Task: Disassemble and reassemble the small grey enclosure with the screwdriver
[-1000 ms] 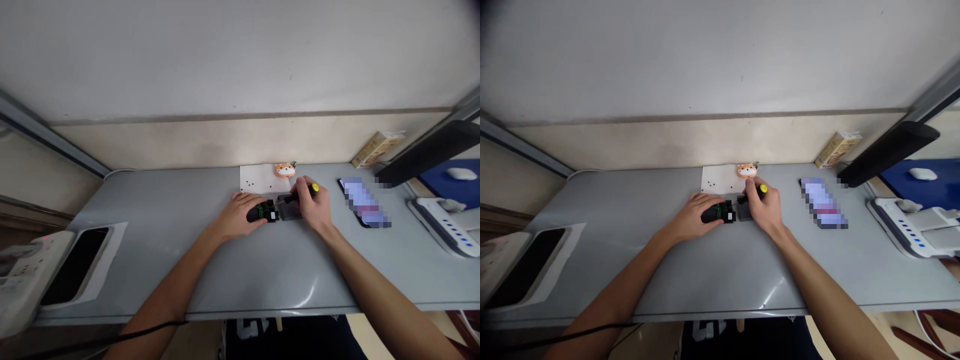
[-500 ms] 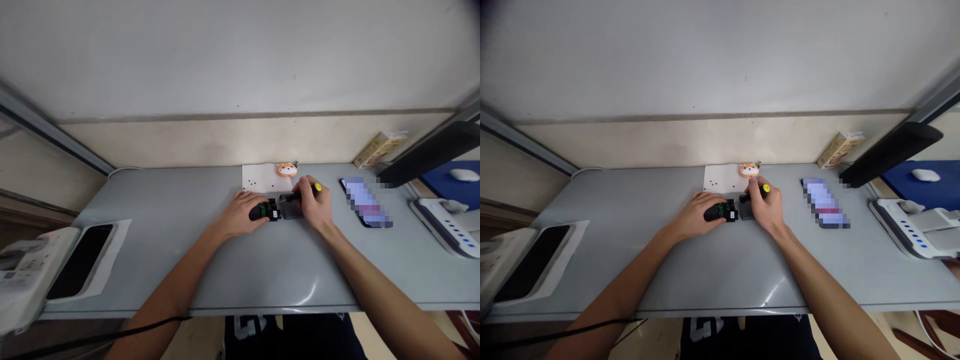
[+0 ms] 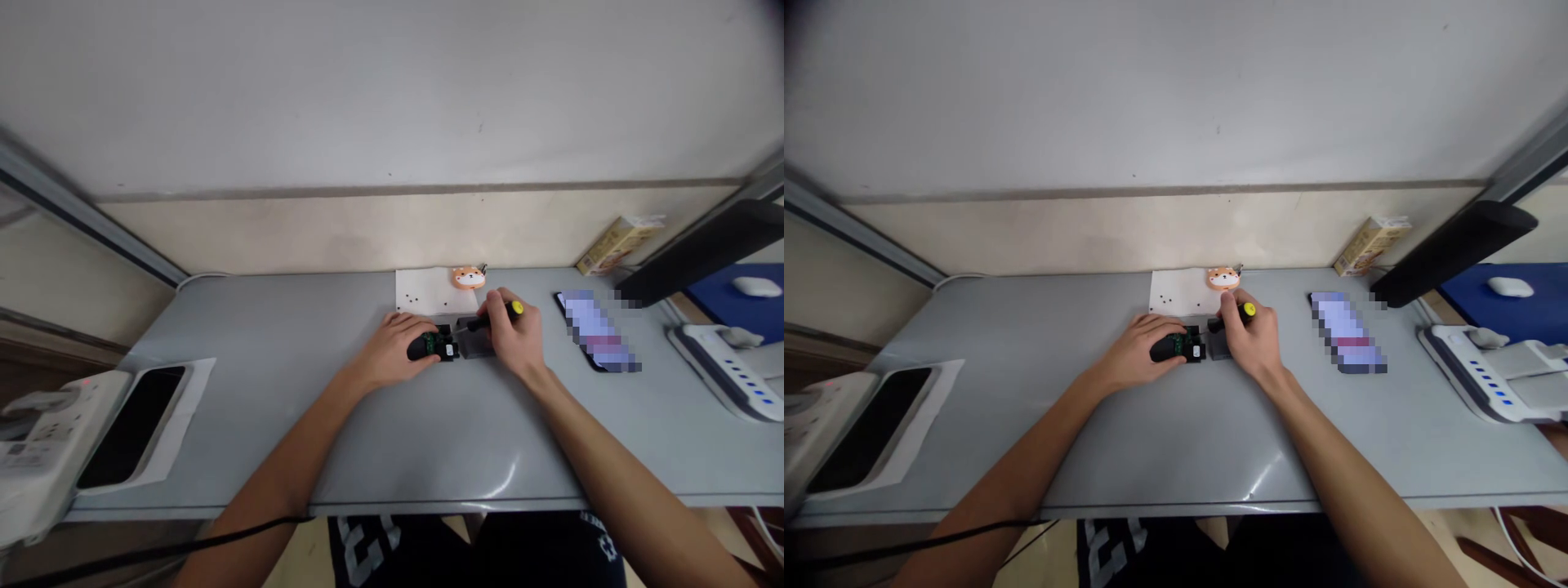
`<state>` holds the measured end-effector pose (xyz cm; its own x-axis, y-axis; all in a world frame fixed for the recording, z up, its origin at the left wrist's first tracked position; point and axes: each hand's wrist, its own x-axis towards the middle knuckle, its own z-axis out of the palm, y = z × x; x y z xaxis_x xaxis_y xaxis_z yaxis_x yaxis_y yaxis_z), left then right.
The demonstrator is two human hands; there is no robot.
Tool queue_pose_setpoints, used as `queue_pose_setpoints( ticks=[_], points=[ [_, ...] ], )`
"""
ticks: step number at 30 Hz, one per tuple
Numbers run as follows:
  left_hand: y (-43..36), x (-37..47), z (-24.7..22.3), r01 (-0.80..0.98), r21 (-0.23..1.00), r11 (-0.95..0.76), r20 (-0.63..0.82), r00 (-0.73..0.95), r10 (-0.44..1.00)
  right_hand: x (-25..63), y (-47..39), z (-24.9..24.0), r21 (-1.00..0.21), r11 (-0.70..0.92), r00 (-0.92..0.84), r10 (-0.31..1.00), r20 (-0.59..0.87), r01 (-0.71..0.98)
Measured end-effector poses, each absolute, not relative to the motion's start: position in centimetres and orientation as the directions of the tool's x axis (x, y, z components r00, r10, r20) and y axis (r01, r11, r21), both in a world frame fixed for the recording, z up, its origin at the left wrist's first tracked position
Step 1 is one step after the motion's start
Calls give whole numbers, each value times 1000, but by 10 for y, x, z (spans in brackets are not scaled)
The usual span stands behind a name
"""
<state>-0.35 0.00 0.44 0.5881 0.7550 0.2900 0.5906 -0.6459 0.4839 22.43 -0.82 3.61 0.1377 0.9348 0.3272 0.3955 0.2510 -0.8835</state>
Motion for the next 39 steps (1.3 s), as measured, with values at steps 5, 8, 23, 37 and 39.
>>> queue_pose_setpoints(
  ticks=[5,8,23,37,39],
  points=[
    [1,-4,2,583,468,-664,310,595,742,218,-8,41,-850,286,93,928,361,442],
    [1,-4,1,593,455,-665,307,596,742,211,0,49,-810,318,23,926,378,493],
    [0,-4,-1,586,413,-697,322,621,714,189,22,40,-929,294,-22,952,306,-226],
    [1,-2,-4,584,421,-694,322,619,716,193,23,39,-863,193,-82,962,260,-468],
    [0,-2,-5,589,427,-686,314,615,723,193,24,37,-869,210,-43,966,255,-448]
  ],
)
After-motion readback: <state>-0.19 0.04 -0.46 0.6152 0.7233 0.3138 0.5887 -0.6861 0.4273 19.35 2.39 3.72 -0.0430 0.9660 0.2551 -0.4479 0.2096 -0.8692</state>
